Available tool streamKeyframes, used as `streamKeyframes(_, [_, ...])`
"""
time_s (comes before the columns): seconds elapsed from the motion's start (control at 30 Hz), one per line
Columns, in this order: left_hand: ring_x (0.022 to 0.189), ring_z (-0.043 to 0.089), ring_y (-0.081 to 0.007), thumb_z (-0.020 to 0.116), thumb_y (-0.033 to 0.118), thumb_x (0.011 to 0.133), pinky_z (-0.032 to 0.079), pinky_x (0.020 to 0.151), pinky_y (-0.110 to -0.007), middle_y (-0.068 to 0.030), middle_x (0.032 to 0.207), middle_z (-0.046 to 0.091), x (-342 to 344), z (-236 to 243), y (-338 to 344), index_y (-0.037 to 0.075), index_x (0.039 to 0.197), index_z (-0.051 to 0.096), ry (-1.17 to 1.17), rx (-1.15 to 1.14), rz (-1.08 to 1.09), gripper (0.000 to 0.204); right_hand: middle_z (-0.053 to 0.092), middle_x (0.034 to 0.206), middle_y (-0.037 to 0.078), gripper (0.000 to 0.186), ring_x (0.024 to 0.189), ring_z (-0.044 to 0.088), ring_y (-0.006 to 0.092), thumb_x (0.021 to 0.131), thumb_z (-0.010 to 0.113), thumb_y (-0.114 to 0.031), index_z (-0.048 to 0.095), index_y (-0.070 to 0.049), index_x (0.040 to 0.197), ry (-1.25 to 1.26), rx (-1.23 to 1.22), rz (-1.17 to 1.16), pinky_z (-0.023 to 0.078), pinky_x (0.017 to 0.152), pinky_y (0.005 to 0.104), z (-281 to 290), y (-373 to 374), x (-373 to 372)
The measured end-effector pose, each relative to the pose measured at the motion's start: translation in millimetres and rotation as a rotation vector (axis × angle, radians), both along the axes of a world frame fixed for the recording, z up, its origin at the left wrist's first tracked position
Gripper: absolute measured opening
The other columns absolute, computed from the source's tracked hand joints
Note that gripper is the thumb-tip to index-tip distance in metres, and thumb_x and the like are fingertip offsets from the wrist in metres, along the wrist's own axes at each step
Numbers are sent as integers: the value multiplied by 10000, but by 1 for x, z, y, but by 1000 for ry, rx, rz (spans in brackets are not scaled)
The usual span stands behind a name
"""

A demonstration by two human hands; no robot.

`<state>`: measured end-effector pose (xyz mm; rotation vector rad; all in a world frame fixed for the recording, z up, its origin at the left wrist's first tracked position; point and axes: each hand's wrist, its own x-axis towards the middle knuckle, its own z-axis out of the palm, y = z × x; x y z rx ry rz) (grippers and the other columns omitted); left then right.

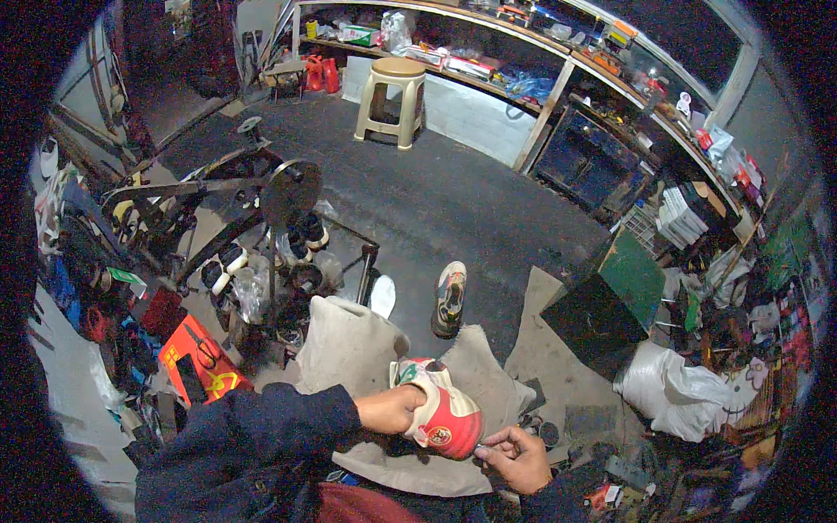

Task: The person hand-sews a red and white shoe using a needle and thread. They repeatedly insert the needle through the shoe's upper, pull the thread, and adjust the shoe's position while seated in a workshop.

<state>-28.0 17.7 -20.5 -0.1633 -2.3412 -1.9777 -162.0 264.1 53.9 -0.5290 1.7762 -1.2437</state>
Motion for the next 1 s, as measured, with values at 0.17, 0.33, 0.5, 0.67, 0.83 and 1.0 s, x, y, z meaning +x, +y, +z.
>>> streamKeyframes(0.17, [978,662,-206,592,-47,805,515,899,-325,-94,1068,727,-7,-18,9,-41,1088,688,-135,322,-24,299,697,840,85,165,722,665,118,873,726,2,597,26,973,-4,120,18,547,645,261,2,-4,-5])
streamKeyframes(0.33, [962,672,-202,608,-71,777,528,879,-320,-87,1076,729,-5,-14,9,-39,1115,691,-262,404,49,350,698,849,92,156,726,664,125,876,727,-6,607,28,971,-36,62,52,538,647,265,3,-9,-8])
streamKeyframes(0.5, [1128,624,-213,611,-32,809,468,1000,-334,-124,1202,686,-6,-11,7,-23,1175,669,-157,353,-12,371,700,854,94,155,729,663,119,871,730,1,612,34,966,-51,83,32,531,645,257,2,-13,-7])
streamKeyframes(0.67, [1168,610,-251,656,37,824,454,1012,-338,-167,1240,667,-8,-18,3,-17,1184,656,-189,267,-46,364,685,799,42,152,696,621,63,836,777,-16,658,30,919,14,7,-6,497,627,211,-9,-11,0])
streamKeyframes(0.83, [1085,663,-289,662,-6,780,503,940,-356,-209,1151,697,-2,-16,-7,-32,1126,679,-198,93,-91,347,639,712,-38,168,654,544,8,790,830,-55,709,0,892,202,59,-11,454,595,183,-20,-5,5])
streamKeyframes(1.0, [955,673,-305,689,60,790,510,851,-386,-175,980,712,10,-7,-12,2,981,686,39,-55,-98,200,657,700,-16,187,661,587,29,789,834,-96,715,-7,903,315,88,54,461,585,206,-14,-4,5])
